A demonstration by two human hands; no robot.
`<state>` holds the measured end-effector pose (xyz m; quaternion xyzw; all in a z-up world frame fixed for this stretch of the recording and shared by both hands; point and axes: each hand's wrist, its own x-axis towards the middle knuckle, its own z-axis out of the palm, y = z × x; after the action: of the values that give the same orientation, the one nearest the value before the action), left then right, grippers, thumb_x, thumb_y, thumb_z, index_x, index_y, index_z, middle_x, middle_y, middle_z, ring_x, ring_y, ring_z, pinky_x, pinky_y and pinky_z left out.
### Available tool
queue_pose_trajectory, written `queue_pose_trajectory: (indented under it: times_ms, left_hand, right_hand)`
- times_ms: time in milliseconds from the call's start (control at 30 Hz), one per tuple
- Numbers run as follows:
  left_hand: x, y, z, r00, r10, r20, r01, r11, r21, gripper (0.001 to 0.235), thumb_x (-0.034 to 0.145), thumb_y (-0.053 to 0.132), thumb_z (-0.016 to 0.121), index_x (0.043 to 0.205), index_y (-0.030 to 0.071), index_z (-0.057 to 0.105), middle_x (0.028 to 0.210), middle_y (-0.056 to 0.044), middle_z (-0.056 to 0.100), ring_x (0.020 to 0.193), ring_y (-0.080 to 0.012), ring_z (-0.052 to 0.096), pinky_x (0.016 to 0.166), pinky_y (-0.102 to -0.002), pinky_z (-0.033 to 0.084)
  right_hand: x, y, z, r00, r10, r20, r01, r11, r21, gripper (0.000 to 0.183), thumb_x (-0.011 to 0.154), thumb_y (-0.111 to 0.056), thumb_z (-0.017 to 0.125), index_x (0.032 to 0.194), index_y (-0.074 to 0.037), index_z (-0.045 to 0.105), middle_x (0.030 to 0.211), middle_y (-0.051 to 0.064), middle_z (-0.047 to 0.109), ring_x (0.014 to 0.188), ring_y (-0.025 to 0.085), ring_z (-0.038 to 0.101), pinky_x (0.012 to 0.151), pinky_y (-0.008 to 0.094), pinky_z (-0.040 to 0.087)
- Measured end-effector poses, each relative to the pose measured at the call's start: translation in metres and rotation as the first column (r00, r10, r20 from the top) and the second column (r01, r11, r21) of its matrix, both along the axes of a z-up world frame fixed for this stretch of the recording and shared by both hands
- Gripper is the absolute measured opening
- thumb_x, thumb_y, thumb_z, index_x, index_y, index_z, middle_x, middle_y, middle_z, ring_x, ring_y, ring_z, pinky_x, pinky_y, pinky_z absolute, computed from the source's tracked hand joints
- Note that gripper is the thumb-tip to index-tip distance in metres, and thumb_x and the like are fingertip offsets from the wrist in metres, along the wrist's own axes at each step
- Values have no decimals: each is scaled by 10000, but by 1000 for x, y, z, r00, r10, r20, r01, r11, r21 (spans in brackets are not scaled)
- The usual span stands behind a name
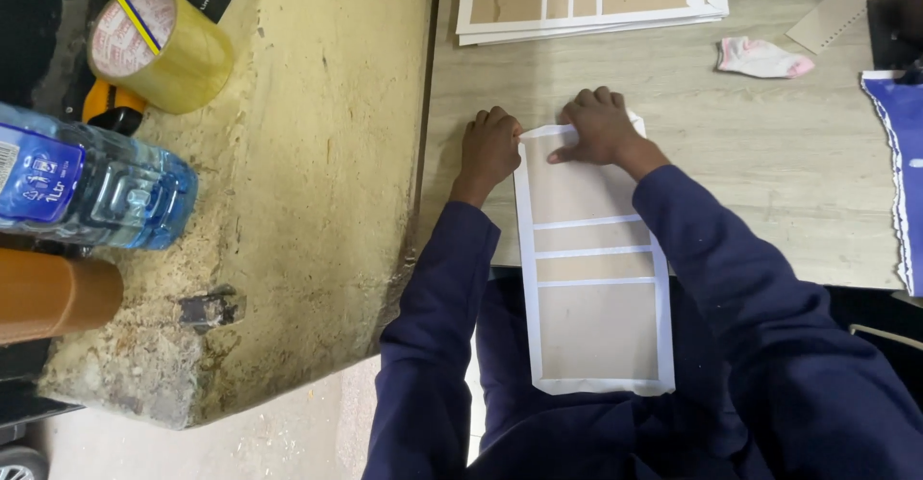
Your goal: Assembling paper folders by applying adhesive to pre-cut templates and folding the edges.
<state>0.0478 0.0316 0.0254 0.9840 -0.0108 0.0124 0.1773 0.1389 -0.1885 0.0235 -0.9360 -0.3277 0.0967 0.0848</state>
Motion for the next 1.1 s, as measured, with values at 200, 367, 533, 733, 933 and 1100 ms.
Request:
queue_pose_trajectory:
  times_ms: [200,367,533,733,933,1100]
  left_hand:
    - [0,-2,-16,992,-54,117,63,995,-74,118,939,122,713,1057,115,722,1029,-71,635,1057,-315,640,970,-482,485]
    - [-30,-37,-32,926,-79,368,16,985,173,113,989,56,685,1063,89,764,956,-78,669,916,-278,698,871,-431,465]
    - [-45,-48,-58,938,-37,346,-83,941,327,283,1008,139,598,1269,108,702,1112,-73,659,1044,-269,649,909,-423,389]
    - [-53,-52,-36,932,13,363,-84,980,182,342,1087,201,552,1381,81,679,1395,-108,669,1292,-289,572,1124,-486,321]
    - [-53,-53,-53,809,-18,588,-135,967,215,331,814,100,804,1144,112,826,1176,-90,808,1027,-290,723,1002,-476,423]
    - [-50,-53,-59,773,-9,634,-165,963,214,292,807,73,790,1090,120,839,1131,-95,825,958,-298,749,950,-462,453]
  right_hand:
    - [-13,48,-22,998,-1,58,3,1000,-31,561,831,-502,900,1237,-150,738,1322,125,618,1356,360,466,1179,552,284]
    - [-46,37,-42,963,-52,263,30,996,85,297,960,-414,797,1078,-142,788,1074,104,728,1103,317,692,1089,496,433]
    - [-90,43,-53,813,-47,580,-18,994,105,151,977,-111,707,1067,-67,819,1011,158,802,967,318,792,992,444,512]
    - [-80,33,-20,926,5,376,-30,998,60,225,1035,-133,647,1161,-45,811,1096,181,821,1031,335,796,1081,483,513]
    - [-72,11,40,987,-47,152,84,966,-246,851,938,-663,710,1556,-85,621,1596,305,575,1491,502,503,1293,590,121]
    - [-90,7,34,981,-120,151,161,942,-293,860,1104,-641,432,1618,45,504,1593,383,527,1484,489,534,1312,564,138]
